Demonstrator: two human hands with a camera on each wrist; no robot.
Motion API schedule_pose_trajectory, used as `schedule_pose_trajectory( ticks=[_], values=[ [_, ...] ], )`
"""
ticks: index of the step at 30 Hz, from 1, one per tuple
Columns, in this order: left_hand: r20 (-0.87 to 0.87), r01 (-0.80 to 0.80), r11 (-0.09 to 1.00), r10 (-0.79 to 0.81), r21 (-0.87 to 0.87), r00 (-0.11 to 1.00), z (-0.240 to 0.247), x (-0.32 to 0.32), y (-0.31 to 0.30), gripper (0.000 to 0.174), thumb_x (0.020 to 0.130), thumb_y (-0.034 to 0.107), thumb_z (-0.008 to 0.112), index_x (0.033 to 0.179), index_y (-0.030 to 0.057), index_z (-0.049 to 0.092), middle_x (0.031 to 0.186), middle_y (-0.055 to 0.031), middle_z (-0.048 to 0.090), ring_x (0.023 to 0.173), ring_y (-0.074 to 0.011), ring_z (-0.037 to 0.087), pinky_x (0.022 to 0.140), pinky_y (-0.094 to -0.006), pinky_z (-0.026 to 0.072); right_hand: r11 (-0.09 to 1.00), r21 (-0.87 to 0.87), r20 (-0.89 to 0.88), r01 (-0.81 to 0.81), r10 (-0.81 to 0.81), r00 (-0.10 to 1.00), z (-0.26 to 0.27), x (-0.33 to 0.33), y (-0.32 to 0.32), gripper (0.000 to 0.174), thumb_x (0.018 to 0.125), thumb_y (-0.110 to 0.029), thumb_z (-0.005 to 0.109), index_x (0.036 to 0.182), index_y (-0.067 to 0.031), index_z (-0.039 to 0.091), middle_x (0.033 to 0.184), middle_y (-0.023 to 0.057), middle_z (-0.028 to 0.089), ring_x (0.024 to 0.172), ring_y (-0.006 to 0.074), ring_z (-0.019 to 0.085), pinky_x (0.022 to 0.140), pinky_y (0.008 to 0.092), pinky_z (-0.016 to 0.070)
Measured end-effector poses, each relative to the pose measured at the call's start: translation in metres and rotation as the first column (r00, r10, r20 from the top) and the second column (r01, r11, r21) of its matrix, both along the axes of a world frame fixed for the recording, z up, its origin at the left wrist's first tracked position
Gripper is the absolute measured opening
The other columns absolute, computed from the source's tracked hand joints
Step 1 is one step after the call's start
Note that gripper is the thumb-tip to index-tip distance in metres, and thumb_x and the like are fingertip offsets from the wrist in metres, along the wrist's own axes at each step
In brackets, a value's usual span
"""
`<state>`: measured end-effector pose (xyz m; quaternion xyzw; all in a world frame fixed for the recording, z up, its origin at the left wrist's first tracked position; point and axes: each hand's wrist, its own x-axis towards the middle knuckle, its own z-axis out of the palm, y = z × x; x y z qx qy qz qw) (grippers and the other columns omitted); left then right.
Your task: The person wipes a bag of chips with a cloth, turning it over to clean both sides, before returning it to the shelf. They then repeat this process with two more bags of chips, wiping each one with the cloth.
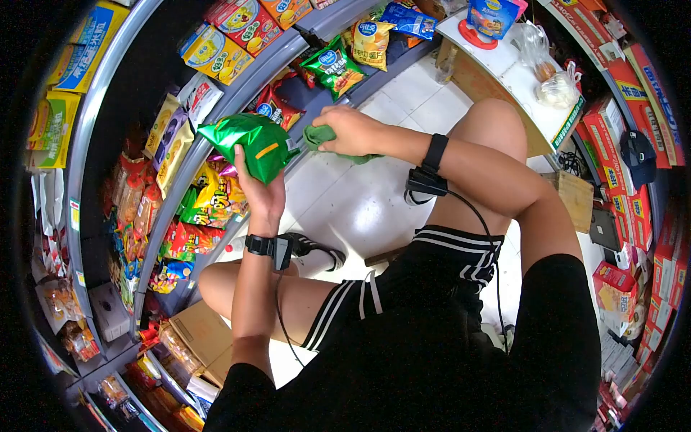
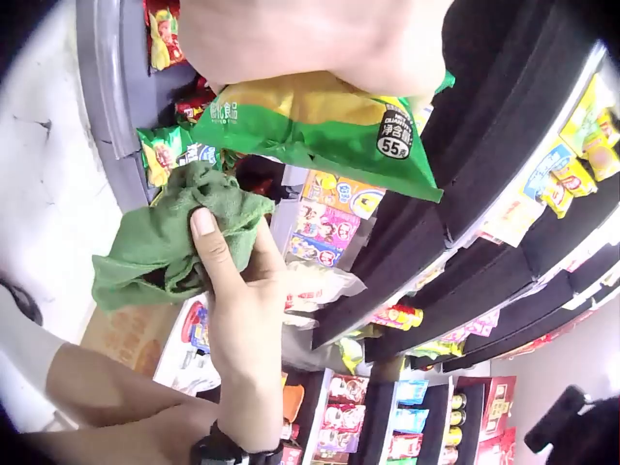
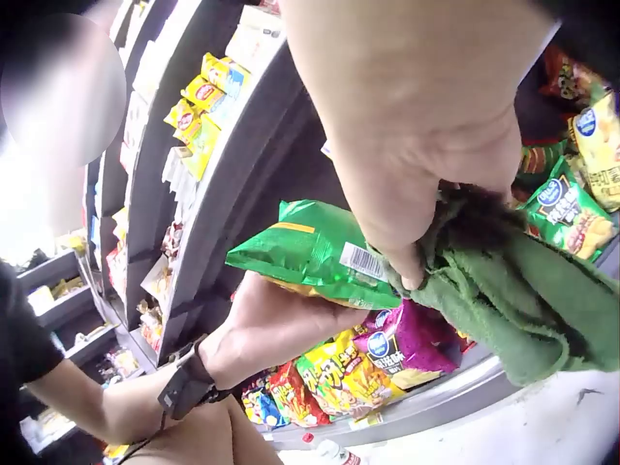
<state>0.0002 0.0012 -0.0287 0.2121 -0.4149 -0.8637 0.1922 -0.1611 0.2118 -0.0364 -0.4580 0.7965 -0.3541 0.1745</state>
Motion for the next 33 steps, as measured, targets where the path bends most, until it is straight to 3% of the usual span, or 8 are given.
schedule_pose_trajectory(
  ticks=[5,6,10,14,19,22,25,33],
  values=[
    [0.097,0.078,0.979,-0.06,-0.19,0.993,-0.016,-0.006,-0.007,0.064,0.115,0.05,0.072,0.162,0.0115,0.054,0.152,-0.0062,0.067,0.14,-0.0216,0.065,0.121,-0.0443,0.0495,0.983,0.039,0.125,-0.181,0.175,0.977,-0.009,0.005,0.0,0.092,0.092,-0.02,0.092,0.172,0.0006,0.05,0.135,0.0263,0.077,0.13,0.045,0.073,0.114,0.0488,0.0571],
    [0.123,0.062,0.978,-0.038,-0.199,0.992,-0.017,-0.006,-0.005,0.069,0.113,0.05,0.076,0.163,0.0091,0.05,0.152,-0.0084,0.065,0.141,-0.0219,0.063,0.122,-0.0429,0.0478,0.966,0.046,0.138,-0.253,0.244,0.96,-0.007,0.005,-0.001,0.116,0.093,-0.02,0.092,0.183,-0.0009,0.021,0.135,0.0293,0.078,0.127,0.046,0.076,0.113,0.0483,0.0584],
    [0.298,0.161,0.931,-0.06,-0.329,0.953,-0.033,-0.004,-0.005,0.08,0.112,0.059,0.074,0.164,0.0052,0.044,0.154,-0.0158,0.061,0.146,-0.0234,0.057,0.125,-0.0417,0.0435,0.944,0.139,0.217,-0.301,0.267,0.939,-0.001,0.007,0.0,0.138,0.093,-0.02,0.092,0.183,-0.0012,-0.01,0.133,0.0325,0.077,0.128,0.0474,0.075,0.112,0.0482,0.0583],
    [0.354,0.267,0.903,-0.142,-0.337,0.924,-0.04,0.0,0.002,0.088,0.113,0.066,0.069,0.168,0.0046,0.04,0.161,-0.0178,0.056,0.152,-0.0265,0.053,0.129,-0.0427,0.0394,0.945,0.015,0.086,-0.326,0.324,0.942,-0.012,0.009,0.001,0.139,0.092,-0.019,0.092,0.182,0.0007,-0.012,0.13,0.0335,0.077,0.124,0.0481,0.076,0.11,0.049,0.0591],
    [0.365,0.321,0.868,-0.178,-0.379,0.914,-0.07,0.001,0.007,0.104,0.114,0.076,0.056,0.18,0.0042,0.02,0.175,-0.0211,0.041,0.165,-0.031,0.038,0.135,-0.0459,0.0313,0.914,0.16,0.213,-0.372,0.336,0.918,-0.014,0.021,0.0,0.143,0.089,-0.019,0.093,0.178,0.0081,-0.016,0.128,0.0372,0.075,0.121,0.0504,0.076,0.106,0.0506,0.0608],
    [0.258,0.365,0.899,-0.303,-0.243,0.917,-0.064,0.002,0.01,0.101,0.116,0.084,0.031,0.181,0.0059,0.031,0.173,-0.0125,0.051,0.163,-0.0262,0.045,0.136,-0.0454,0.0339,0.916,0.156,0.17,-0.37,0.344,0.923,-0.027,0.021,-0.002,0.147,0.087,-0.021,0.094,0.176,0.011,-0.018,0.127,0.0375,0.075,0.122,0.0507,0.075,0.105,0.0505,0.0608],
    [0.159,0.375,0.912,-0.35,-0.165,0.923,-0.05,0.0,0.01,0.099,0.117,0.083,0.025,0.179,0.0073,0.038,0.174,-0.0095,0.054,0.161,-0.0256,0.049,0.135,-0.0455,0.0351,0.92,0.095,0.111,-0.38,0.37,0.922,-0.031,0.016,-0.001,0.148,0.087,-0.022,0.094,0.176,0.0111,-0.019,0.126,0.0375,0.075,0.122,0.0509,0.075,0.105,0.0508,0.0605],
    [0.25,0.403,0.914,-0.383,-0.033,0.889,-0.056,-0.003,-0.025,0.076,0.124,0.065,0.03,0.173,0.0096,0.047,0.17,-0.0107,0.059,0.158,-0.0289,0.055,0.132,-0.0502,0.0397,0.926,0.132,0.159,-0.352,0.331,0.93,-0.013,0.01,0.004,0.149,0.085,-0.021,0.096,0.181,0.0032,-0.015,0.13,0.036,0.075,0.126,0.0502,0.074,0.107,0.0507,0.0592]
  ],
)
